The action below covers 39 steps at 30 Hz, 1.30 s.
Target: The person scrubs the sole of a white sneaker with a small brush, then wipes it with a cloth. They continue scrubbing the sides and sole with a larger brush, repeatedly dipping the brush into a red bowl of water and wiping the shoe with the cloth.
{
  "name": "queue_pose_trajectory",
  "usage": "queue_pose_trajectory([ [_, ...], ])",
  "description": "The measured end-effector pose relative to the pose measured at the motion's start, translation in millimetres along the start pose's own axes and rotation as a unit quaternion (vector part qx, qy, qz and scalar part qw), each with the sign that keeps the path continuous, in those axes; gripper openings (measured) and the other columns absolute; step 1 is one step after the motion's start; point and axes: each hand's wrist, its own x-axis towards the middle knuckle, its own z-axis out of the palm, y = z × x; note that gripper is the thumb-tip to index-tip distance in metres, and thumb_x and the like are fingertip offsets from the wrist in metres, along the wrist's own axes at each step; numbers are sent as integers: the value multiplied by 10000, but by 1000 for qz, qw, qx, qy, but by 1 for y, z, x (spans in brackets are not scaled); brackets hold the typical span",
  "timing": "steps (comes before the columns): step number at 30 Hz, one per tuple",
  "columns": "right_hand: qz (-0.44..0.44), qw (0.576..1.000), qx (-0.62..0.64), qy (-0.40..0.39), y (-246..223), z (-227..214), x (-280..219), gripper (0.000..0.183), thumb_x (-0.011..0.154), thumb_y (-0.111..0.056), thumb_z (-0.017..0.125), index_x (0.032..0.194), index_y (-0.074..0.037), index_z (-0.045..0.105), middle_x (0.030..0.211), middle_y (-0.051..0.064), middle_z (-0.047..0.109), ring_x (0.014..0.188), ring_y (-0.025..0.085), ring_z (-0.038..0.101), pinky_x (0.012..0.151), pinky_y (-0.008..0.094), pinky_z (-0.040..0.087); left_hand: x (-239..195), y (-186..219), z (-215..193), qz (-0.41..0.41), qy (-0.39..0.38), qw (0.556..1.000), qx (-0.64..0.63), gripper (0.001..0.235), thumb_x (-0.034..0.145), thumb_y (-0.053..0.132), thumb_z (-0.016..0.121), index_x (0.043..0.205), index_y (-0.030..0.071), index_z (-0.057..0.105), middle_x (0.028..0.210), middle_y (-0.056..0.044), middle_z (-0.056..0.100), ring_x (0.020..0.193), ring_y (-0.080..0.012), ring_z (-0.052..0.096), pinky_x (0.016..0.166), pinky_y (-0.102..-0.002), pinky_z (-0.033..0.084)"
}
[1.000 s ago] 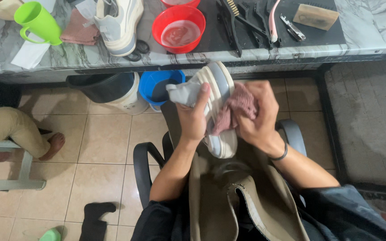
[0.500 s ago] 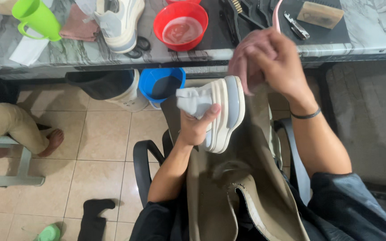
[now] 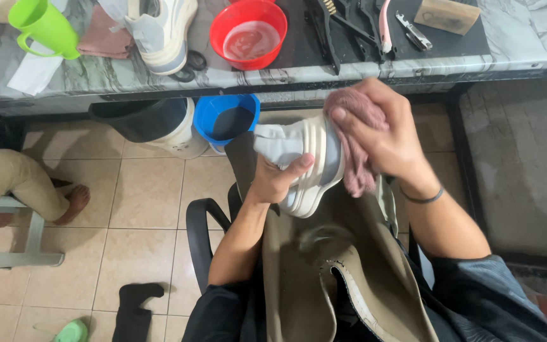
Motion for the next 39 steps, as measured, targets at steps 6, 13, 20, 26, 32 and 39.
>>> queue_pose_trajectory([
  [6,148,983,-28,-105,40,-8,12,235,1018,-226,758,1172,-48,750,1097,71,781,994,182,727,912,313,559,-13,-29,-27,22,-12,996,-89,233,1009,185,809,1202,77,736,1117,-33,776,1056,-186,734,957,-368,628],
  [13,88,979,-28,180,90,-82,-5,191,1219,-267,672,1189,-78,662,1219,67,695,1154,184,654,1063,349,516,-22,-30,-43,-15,10,973,-232,610,970,265,878,1434,-13,597,1339,-191,719,1235,-360,699,1083,-506,596],
  [20,152,971,-107,152,166,-191,31,298,1291,-284,463,1233,-74,665,1066,99,714,1006,149,633,989,319,501,-22,-35,-44,-14,14,977,-211,611,967,249,867,1450,-5,593,1345,-185,718,1259,-354,686,1126,-502,567],
  [26,181,909,-333,176,221,-204,22,433,1459,-388,663,1196,-49,718,1066,149,725,942,295,750,666,475,570,-16,-30,-42,-17,0,963,-268,661,969,238,893,1470,-42,564,1366,-216,709,1254,-369,696,1079,-500,606],
  [32,1,919,-344,191,209,-172,18,261,1152,-3,836,1244,89,610,1160,239,657,1080,351,651,885,475,532,-20,-52,-48,0,42,955,-293,564,988,237,854,1418,-44,623,1285,-192,755,1184,-354,729,1022,-452,607],
  [39,75,908,-383,151,168,-133,32,375,1083,-115,838,1298,97,616,1322,337,484,1304,586,419,861,925,233,-16,-43,-49,17,38,949,-312,503,1030,242,812,1403,-33,618,1273,-186,753,1153,-339,732,965,-420,633],
])
